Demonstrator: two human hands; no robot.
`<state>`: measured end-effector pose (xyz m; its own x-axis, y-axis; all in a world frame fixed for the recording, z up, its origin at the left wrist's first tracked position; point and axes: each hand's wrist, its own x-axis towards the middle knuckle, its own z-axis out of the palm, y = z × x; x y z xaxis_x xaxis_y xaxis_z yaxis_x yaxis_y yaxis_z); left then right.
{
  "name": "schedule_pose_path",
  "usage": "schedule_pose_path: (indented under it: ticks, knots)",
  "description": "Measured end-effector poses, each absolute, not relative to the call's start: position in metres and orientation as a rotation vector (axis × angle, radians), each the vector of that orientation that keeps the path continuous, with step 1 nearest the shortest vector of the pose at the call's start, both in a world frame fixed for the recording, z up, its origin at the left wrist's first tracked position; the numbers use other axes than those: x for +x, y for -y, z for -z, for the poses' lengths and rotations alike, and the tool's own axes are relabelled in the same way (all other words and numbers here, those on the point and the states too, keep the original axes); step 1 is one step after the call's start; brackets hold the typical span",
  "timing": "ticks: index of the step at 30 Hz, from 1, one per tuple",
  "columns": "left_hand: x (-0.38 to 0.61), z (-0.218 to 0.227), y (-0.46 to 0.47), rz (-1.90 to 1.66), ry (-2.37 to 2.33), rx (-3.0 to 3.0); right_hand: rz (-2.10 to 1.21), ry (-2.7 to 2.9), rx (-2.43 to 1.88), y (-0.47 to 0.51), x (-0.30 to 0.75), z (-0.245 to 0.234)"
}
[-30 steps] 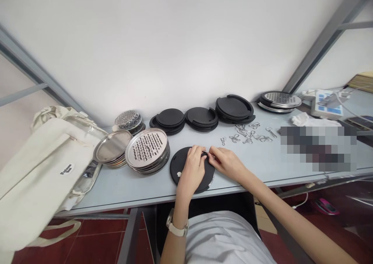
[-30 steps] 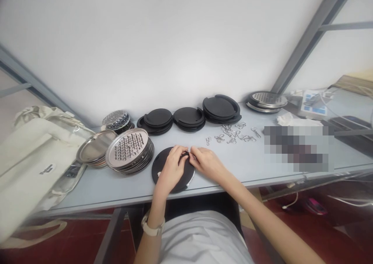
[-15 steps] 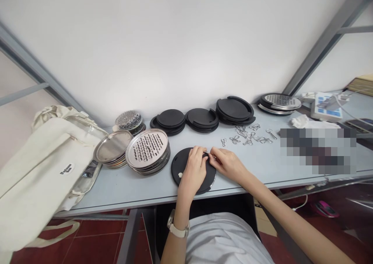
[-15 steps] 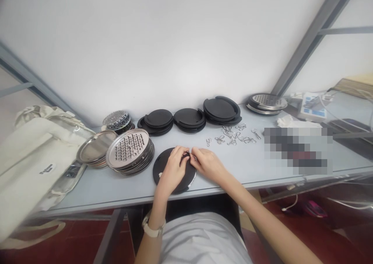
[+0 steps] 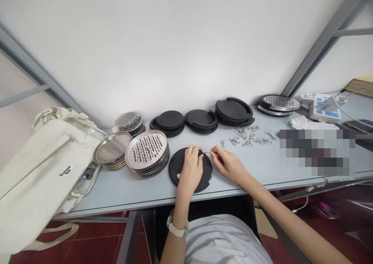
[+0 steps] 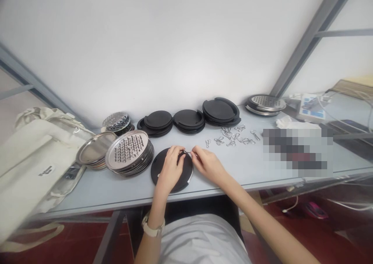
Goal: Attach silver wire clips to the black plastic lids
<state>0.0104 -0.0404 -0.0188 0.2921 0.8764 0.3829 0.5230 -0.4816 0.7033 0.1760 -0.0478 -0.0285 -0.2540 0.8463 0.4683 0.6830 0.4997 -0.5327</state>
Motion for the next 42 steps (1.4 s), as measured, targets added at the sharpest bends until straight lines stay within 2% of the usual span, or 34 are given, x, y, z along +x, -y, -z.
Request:
schedule_pose_path:
  ticks: [15,42]
  knots:
    - [0.007,0.013,0.050,-1.014,-1.252,2.016,-0.396,2.092,-1.350,0.044,0.176,0.032]
    - [0.003,0.015,0.056,-0.936,-1.249,2.194,-0.426,2.231,-1.210,0.043,0.176,0.032]
